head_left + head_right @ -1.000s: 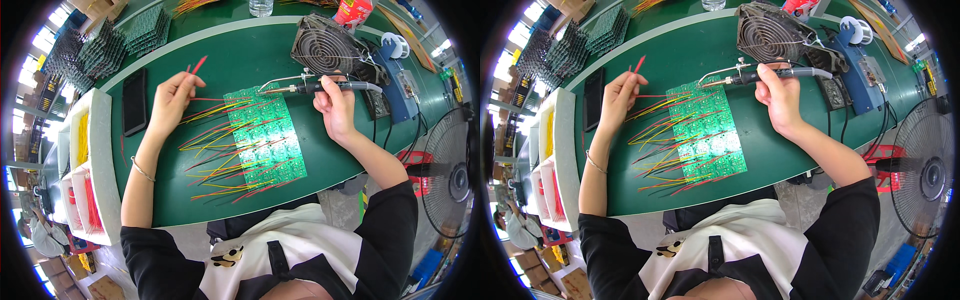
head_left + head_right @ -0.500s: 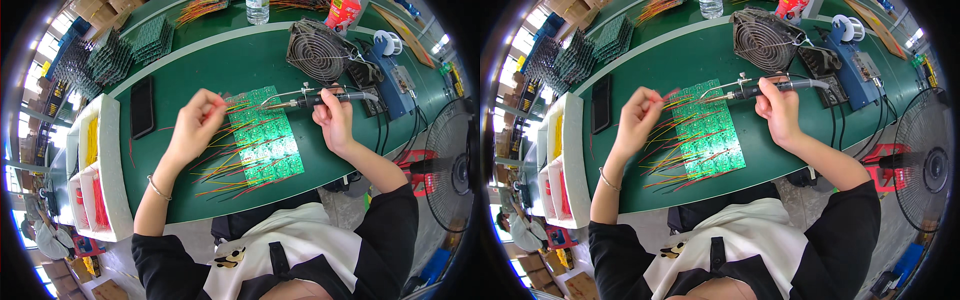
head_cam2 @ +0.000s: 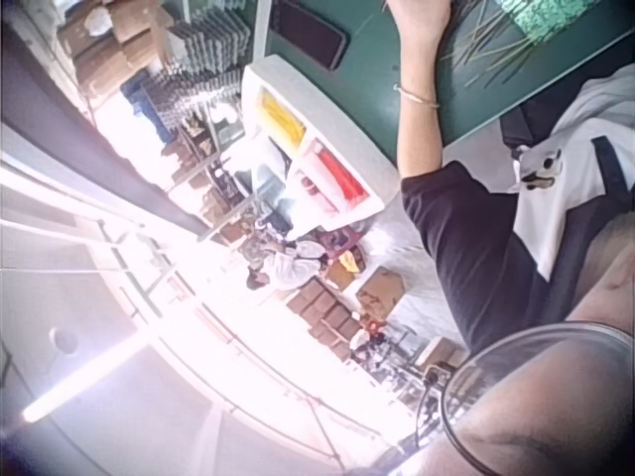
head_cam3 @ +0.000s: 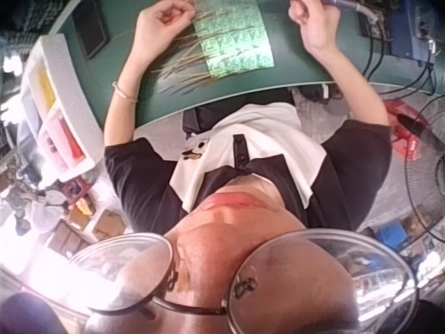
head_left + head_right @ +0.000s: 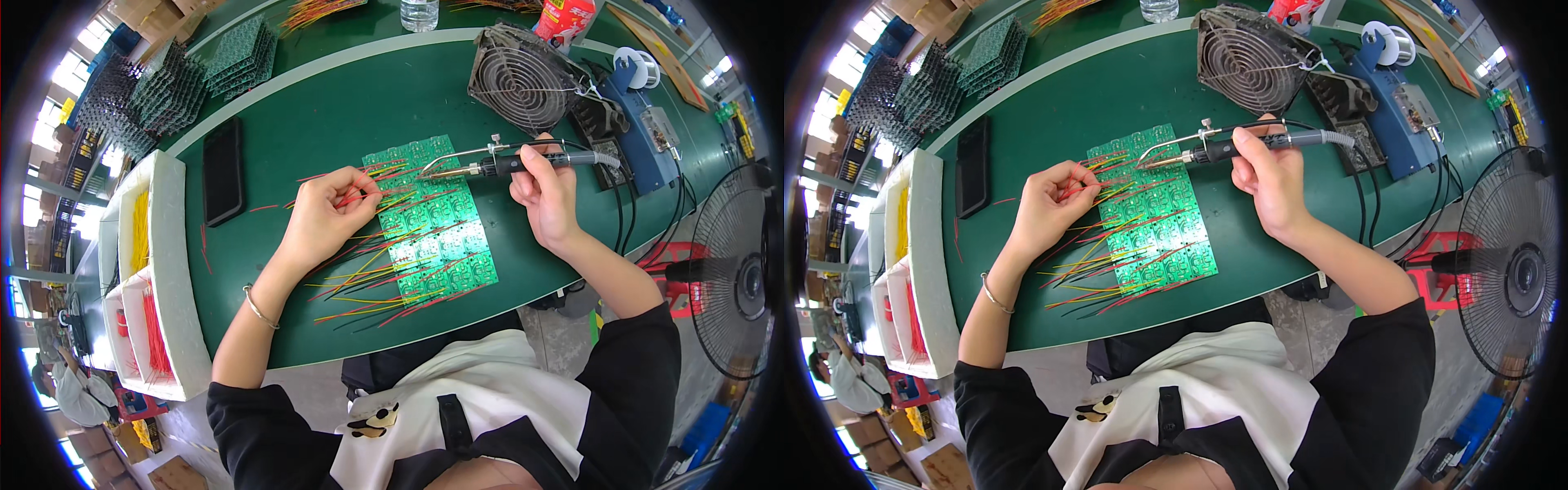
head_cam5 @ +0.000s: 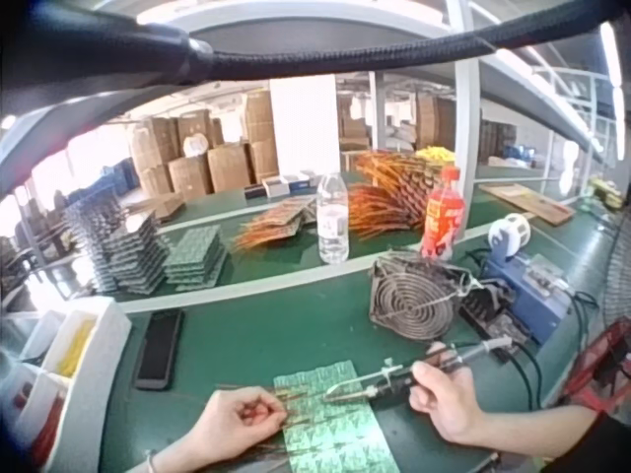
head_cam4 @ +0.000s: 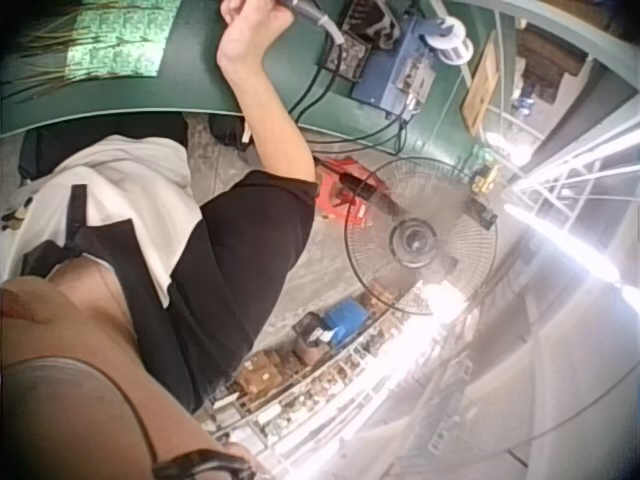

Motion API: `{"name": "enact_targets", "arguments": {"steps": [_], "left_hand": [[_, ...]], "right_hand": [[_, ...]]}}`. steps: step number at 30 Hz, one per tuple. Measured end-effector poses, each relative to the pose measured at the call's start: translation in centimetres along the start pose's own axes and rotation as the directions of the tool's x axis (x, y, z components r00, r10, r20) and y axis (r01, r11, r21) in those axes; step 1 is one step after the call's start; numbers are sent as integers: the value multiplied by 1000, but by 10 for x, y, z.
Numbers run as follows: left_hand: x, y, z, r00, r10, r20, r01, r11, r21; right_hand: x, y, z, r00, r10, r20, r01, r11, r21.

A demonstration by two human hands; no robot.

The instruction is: The person takes red, black, and yellow wires from a container and solders them onto a circuit board using a soldering iron.

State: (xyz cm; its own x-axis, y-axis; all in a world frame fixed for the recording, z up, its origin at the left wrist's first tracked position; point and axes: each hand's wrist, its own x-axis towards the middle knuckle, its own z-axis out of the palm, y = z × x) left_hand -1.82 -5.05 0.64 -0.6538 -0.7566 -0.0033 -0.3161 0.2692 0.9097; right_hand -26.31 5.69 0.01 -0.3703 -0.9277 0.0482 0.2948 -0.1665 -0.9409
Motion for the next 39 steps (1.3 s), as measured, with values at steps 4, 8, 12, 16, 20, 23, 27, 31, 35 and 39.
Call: {"name": "enact_targets", "arguments": {"steps": [4, 8, 12, 16, 20, 23, 27, 31, 35, 39], "left_hand": [[1, 0, 1, 999, -25, 22, 25, 1000, -9], [1, 2, 0, 999, -35, 18, 36, 998, -60], [0, 0, -2, 999, -28, 43, 35, 986, -160], [0, -2, 2, 1000, -16, -2, 15, 991, -129], [0, -6, 5, 994, 64, -86, -61, 998, 30], [-2, -3, 6, 986, 119, -121, -105, 988, 114], [-2, -5, 7, 976, 171, -135, -150, 977, 153], [-2, -4, 9, 969, 194, -151, -169, 972, 161], [-3, -3, 11, 949, 250, -191, -202, 950, 237], [-4, -4, 15, 914, 345, -216, -286, 922, 262]], "right_hand": [[0, -1, 0, 1000, 17, -1, -17, 1000, -4], [0, 0, 0, 1000, 10, -3, -10, 1000, -4], [-1, 0, -1, 1000, 1, 11, -1, 1000, -9], [-1, -1, 0, 1000, -16, 17, 17, 1000, -27], [-1, 0, -3, 999, -47, 13, 46, 999, 28], [-1, 1, -1, 999, -28, -15, 29, 999, 33], [0, 1, -2, 1000, -27, 11, 27, 999, 28], [-3, 0, -2, 1000, -26, 3, 26, 999, -37], [-1, -1, 0, 999, -33, 9, 33, 998, -46], [-1, -1, -2, 999, -36, -10, 35, 999, -32]]}}
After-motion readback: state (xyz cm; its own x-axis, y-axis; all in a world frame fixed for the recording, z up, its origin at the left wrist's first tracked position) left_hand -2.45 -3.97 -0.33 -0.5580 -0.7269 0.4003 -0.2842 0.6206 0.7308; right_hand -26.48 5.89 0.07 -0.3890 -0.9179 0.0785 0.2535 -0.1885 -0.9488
